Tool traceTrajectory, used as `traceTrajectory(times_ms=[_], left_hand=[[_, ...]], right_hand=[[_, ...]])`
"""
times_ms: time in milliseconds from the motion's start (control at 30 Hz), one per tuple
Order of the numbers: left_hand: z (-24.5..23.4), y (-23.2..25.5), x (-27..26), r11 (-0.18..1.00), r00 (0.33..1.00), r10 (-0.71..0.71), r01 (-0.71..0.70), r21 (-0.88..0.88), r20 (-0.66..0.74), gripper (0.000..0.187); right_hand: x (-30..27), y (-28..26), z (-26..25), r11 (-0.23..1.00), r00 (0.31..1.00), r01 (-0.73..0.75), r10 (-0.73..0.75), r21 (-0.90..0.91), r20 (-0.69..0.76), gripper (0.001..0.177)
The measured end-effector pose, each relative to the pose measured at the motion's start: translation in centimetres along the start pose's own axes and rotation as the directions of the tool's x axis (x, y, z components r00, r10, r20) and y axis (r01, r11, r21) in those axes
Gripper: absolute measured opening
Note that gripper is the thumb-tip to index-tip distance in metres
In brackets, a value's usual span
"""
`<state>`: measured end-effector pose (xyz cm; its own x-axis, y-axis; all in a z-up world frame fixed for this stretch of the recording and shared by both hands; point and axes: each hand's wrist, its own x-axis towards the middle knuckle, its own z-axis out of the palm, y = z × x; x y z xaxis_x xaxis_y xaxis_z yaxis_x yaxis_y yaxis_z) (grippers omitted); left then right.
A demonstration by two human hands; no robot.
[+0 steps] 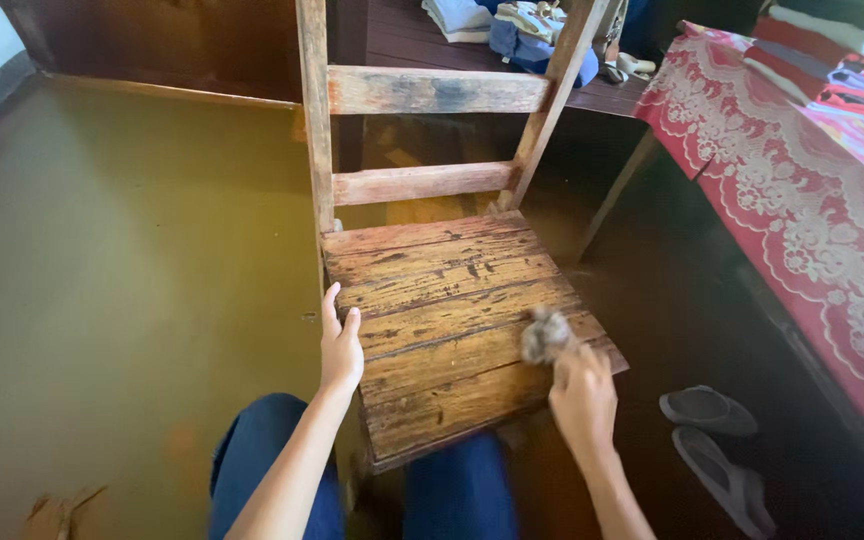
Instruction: The person wipes a wooden chair with a cloth, cleaning the seat and backrest. They pour water from a bottle onto the cloth and continue wiping the chair's legs and frame.
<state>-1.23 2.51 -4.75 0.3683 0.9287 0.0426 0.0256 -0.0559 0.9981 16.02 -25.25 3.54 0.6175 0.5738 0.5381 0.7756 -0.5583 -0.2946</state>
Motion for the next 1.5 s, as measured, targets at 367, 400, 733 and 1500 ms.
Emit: traceTrajectory(times_ms=[367, 400, 733, 1500], left_hand=[[-0.1, 0.6, -0.4, 0.999, 1.000, 0.010, -0.010, 0.030, 0.008, 0.055], [-0.1, 0.5, -0.4, 1.000, 1.000, 0.012, -0.012, 0.014, 0.008, 0.055], [0.0, 0.0, -0.1, 1.000, 1.000, 0.011, -0.011, 0.000, 0.004, 0.055], [-0.3, 0.6, -0.2, 0.996, 0.997, -0.075, 0.074, 0.047, 0.027, 0.056]], right_hand=[[1.2, -12.1, 4.4, 0.947, 0.955, 0.238, -0.268, 0.215, 0.124, 0.038], [0.1, -13.4, 4.1, 0.931, 0.943, 0.235, -0.288, 0.278, 0.166, 0.036], [-1.1, -6.2, -1.5, 0.938, 0.948, 0.298, -0.313, 0.178, 0.060, 0.033], [-2.7, -6.6, -1.3, 0.956, 0.932, 0.218, -0.263, 0.194, 0.250, 0.038]])
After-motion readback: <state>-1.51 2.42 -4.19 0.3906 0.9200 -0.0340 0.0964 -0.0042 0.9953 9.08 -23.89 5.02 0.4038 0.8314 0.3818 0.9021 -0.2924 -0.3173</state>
